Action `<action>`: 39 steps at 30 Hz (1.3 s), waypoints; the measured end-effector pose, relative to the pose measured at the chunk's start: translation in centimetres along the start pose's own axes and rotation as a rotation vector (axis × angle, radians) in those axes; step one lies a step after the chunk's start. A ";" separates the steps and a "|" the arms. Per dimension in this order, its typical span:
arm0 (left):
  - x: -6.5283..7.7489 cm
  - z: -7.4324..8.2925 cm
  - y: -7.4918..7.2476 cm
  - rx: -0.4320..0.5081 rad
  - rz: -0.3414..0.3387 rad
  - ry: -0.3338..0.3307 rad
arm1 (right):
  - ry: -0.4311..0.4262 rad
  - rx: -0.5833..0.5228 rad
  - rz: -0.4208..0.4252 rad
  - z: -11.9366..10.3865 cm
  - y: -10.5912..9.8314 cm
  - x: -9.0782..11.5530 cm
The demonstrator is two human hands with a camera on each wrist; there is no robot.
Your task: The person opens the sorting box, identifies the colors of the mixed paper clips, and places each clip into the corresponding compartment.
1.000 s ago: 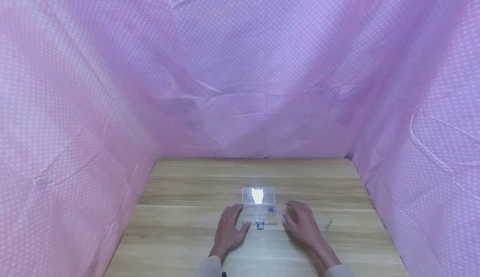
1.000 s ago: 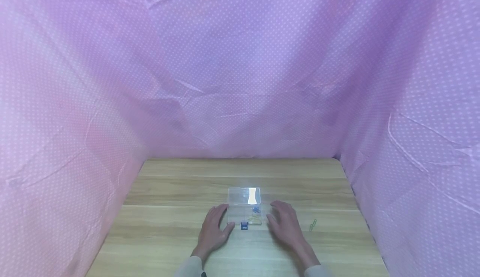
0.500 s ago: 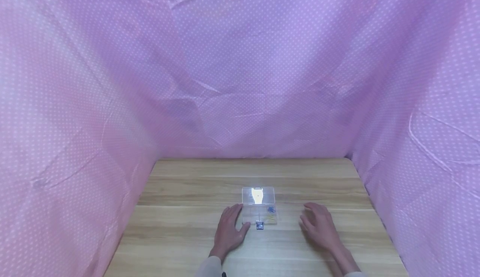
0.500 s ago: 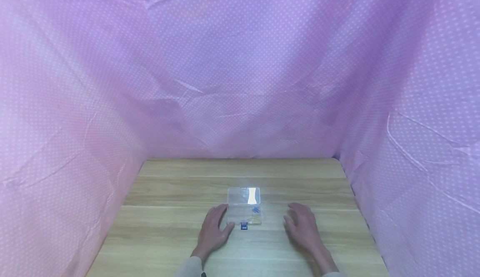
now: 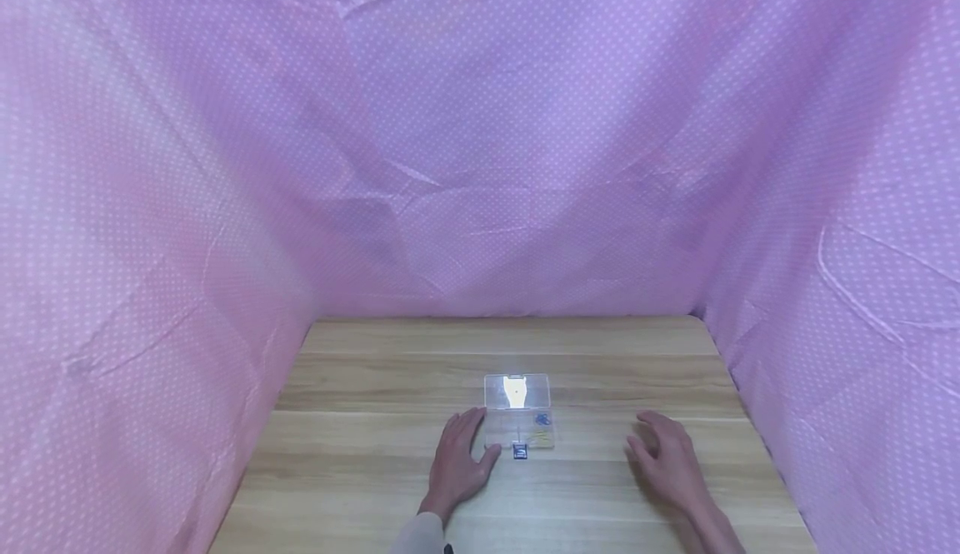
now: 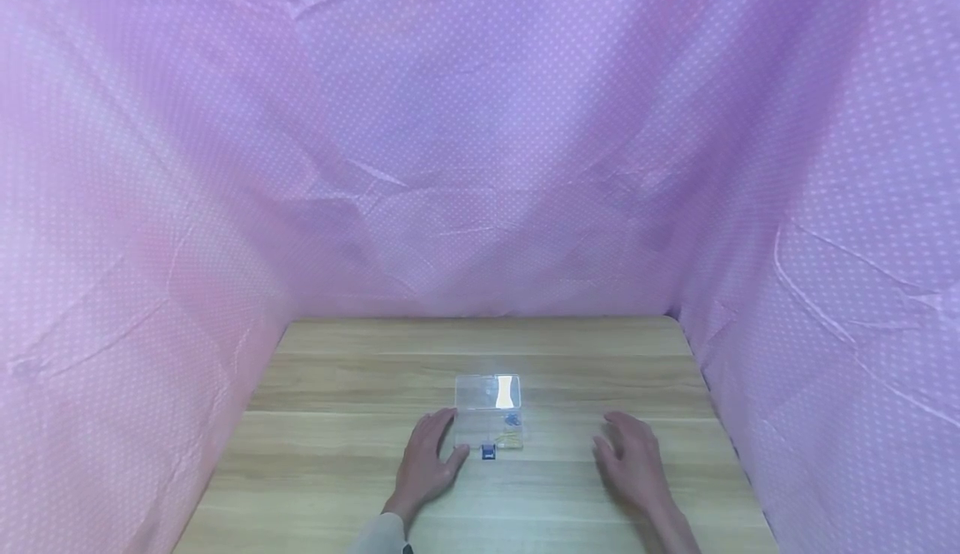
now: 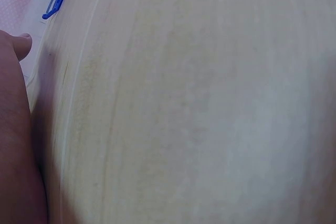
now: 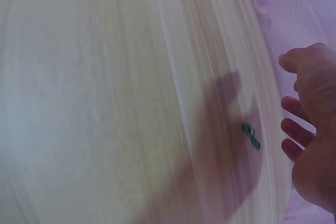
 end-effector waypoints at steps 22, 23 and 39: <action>-0.1 0.1 -0.2 0.024 -0.015 -0.023 | 0.147 0.063 -0.025 3.9 -1.3 1.2; -0.1 0.2 -0.2 0.023 -0.012 -0.018 | 0.150 0.069 -0.021 4.0 -1.3 1.2; -0.2 0.1 -0.2 0.030 -0.019 -0.028 | 0.190 0.111 -0.011 4.6 -0.8 1.1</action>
Point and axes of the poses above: each hand's wrist, its own x-axis away from the middle knuckle, its own y-axis out of the palm, z = x × y, the point moved 4 cm from there along -x, towards the middle knuckle, and after that the axes turned 4 degrees about y, right-handed, at the moved point
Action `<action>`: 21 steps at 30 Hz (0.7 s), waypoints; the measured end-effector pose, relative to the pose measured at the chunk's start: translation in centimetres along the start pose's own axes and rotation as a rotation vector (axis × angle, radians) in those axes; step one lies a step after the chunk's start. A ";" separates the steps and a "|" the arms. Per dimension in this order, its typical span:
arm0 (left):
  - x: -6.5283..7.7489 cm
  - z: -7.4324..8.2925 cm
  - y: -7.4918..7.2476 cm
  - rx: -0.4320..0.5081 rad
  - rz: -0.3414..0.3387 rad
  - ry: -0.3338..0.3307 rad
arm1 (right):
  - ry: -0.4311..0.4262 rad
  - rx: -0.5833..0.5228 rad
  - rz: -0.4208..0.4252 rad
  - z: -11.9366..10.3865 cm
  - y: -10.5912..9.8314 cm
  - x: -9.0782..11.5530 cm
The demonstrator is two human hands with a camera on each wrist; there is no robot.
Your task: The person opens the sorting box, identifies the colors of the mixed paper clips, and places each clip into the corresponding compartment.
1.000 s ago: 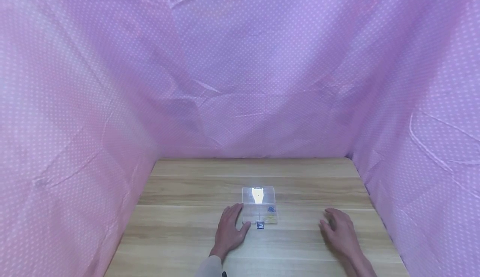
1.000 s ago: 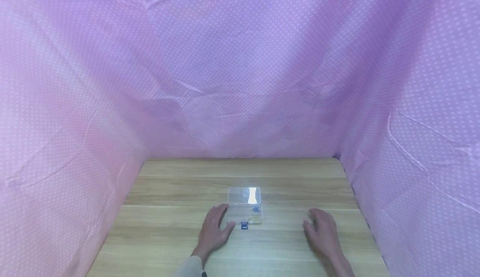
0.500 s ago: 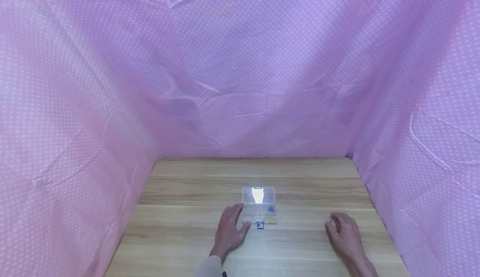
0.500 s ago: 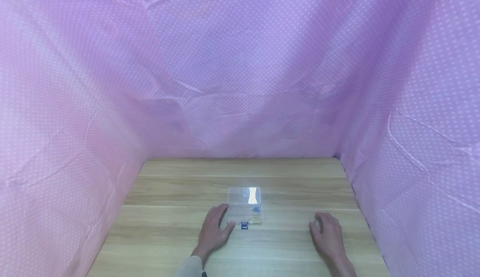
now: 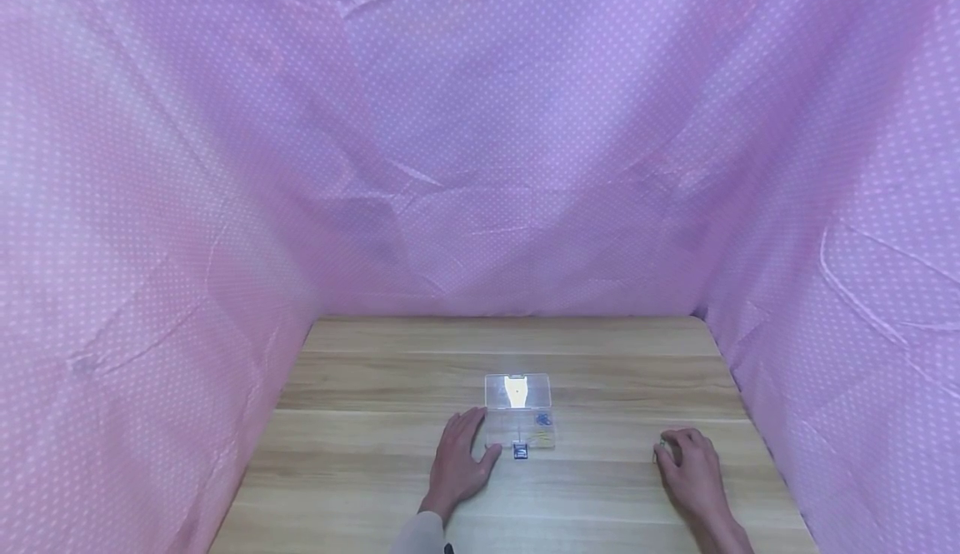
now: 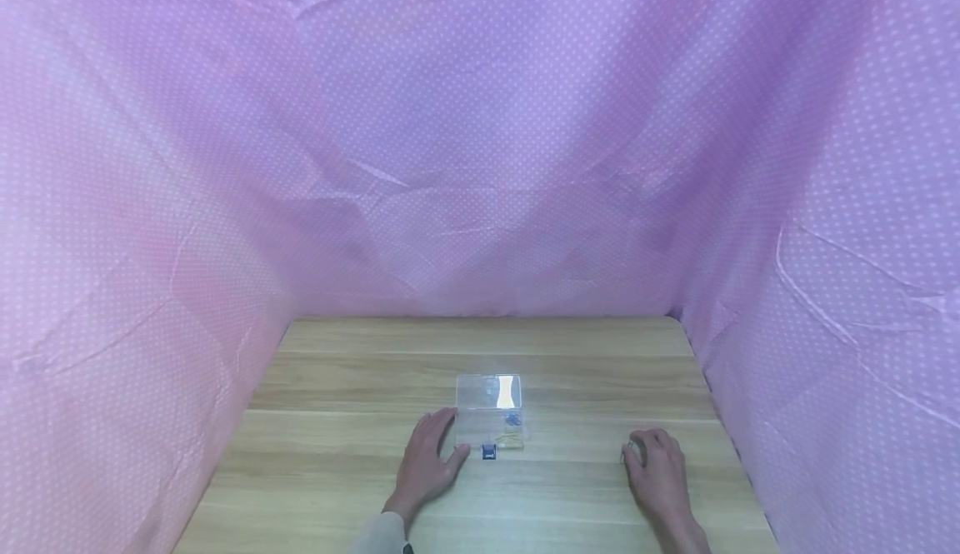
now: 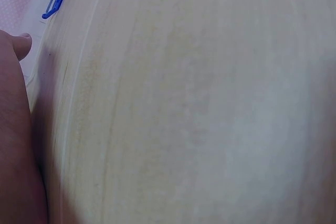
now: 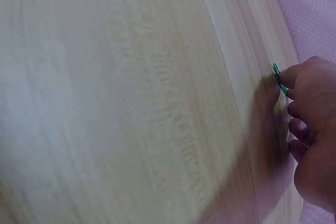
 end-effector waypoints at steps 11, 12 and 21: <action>-0.1 0.0 0.1 -0.011 -0.011 0.006 | -0.044 0.012 0.054 0.0 0.1 -0.2; -0.1 0.0 0.1 -0.006 -0.014 0.001 | -0.040 0.010 0.047 0.0 0.1 -0.3; -0.2 -0.1 0.1 0.011 -0.014 -0.008 | 0.009 0.023 -0.019 0.1 0.4 -0.5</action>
Point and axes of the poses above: each hand's wrist, its own x-axis away from the middle knuckle, its own y-axis out of the palm, z = x × y, the point moved 4 cm from there along -x, towards the middle knuckle, and after that the axes turned 4 degrees about y, right-handed, at the moved point
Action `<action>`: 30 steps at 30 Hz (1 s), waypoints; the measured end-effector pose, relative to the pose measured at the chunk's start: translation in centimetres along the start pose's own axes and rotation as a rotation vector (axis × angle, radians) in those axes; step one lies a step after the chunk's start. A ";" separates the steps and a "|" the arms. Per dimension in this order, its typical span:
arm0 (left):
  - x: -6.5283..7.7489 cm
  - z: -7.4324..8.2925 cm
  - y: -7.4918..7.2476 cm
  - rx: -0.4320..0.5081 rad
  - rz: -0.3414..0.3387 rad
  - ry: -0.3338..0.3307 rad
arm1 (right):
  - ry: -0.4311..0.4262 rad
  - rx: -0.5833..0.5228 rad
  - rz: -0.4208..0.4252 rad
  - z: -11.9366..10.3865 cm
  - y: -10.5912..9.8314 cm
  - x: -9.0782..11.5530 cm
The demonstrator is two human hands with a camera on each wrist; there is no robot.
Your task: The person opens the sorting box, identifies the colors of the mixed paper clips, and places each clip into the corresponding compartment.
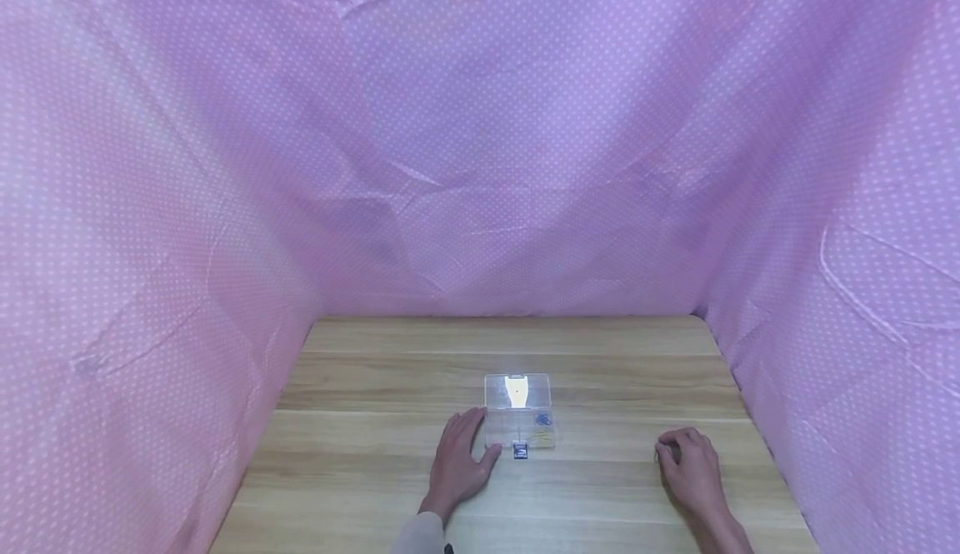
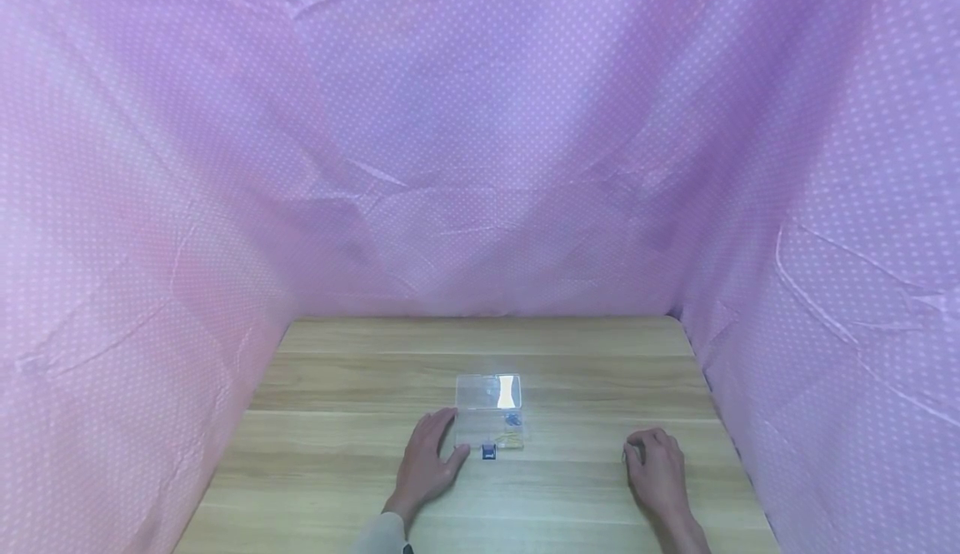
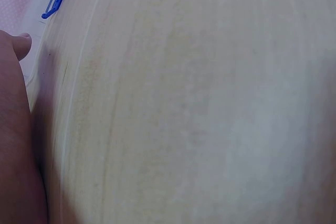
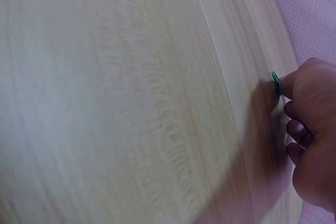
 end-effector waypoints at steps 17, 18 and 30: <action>0.0 0.2 -0.1 -0.020 0.023 0.033 | -0.054 0.011 0.011 -0.2 0.0 -0.1; 0.0 0.1 -0.1 -0.015 0.019 0.030 | -0.055 0.013 0.013 -0.2 0.0 -0.1; 0.0 0.1 -0.1 -0.022 0.031 0.045 | -0.026 0.012 0.000 -0.6 -0.2 0.0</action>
Point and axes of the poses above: each hand's wrist, its own x-axis away from the middle knuckle, its own y-axis out of the palm, z = x × y, the point moved 4 cm from there along -x, towards the middle knuckle, and after that the axes turned 4 degrees about y, right-handed, at the moved point
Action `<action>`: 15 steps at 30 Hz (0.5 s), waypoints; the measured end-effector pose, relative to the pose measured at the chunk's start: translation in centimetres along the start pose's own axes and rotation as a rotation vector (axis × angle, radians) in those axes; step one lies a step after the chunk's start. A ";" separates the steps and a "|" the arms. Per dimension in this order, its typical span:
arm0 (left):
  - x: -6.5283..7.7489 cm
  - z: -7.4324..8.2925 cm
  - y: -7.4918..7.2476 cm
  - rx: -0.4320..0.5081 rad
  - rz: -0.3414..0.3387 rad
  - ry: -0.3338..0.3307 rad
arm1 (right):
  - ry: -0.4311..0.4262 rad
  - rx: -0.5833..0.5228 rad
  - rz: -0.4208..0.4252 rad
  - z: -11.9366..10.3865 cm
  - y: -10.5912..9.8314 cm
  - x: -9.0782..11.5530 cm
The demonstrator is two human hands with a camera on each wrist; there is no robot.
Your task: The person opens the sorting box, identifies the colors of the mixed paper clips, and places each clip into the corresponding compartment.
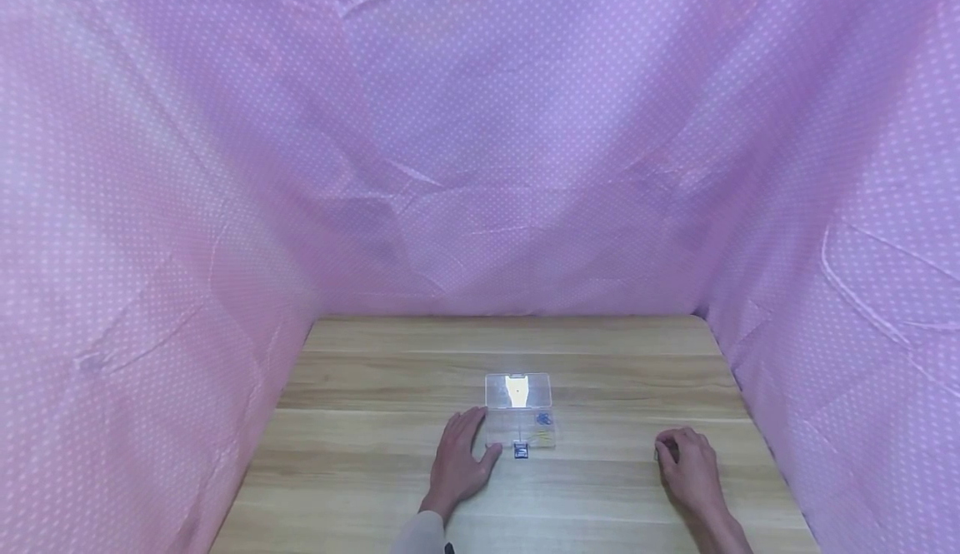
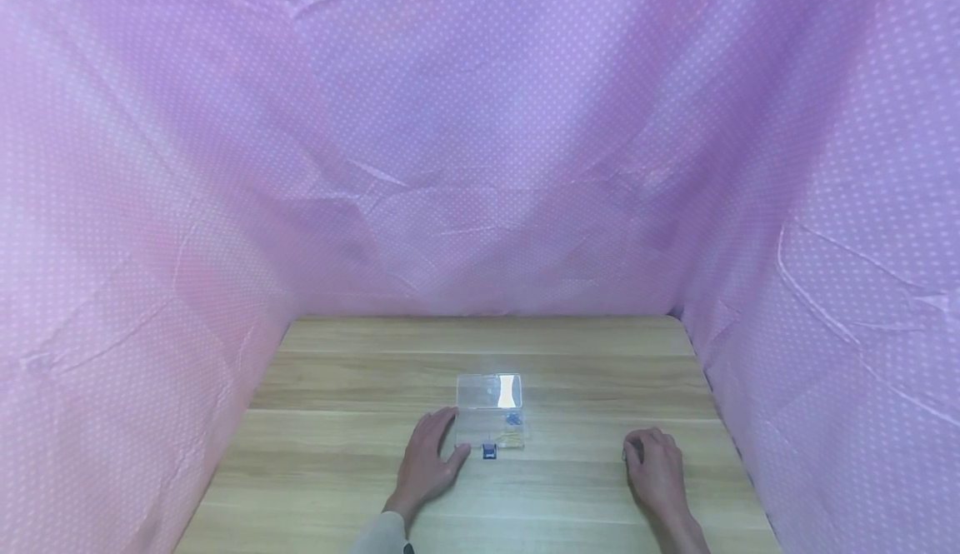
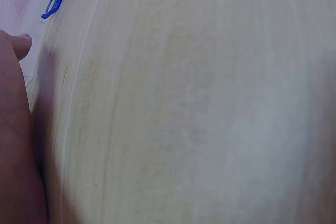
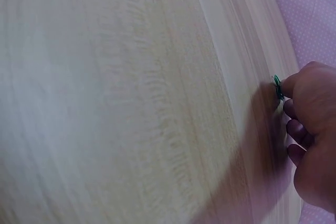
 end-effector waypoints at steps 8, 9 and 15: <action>-0.2 0.0 -0.1 0.025 -0.028 -0.014 | 0.013 0.034 0.051 -0.1 -0.1 0.1; -0.2 0.0 -0.1 0.024 -0.031 -0.017 | 0.012 0.034 0.051 -0.1 0.0 0.0; -0.3 -0.2 0.0 0.011 -0.029 -0.012 | 0.003 0.028 0.058 0.2 0.1 -0.1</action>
Point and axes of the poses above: each hand's wrist, its own x-axis away from the middle knuckle, its own y-axis out of the palm, z = x × y, the point moved 4 cm from there along -x, towards the middle knuckle, and after that the axes turned 4 degrees about y, right-handed, at the moved point
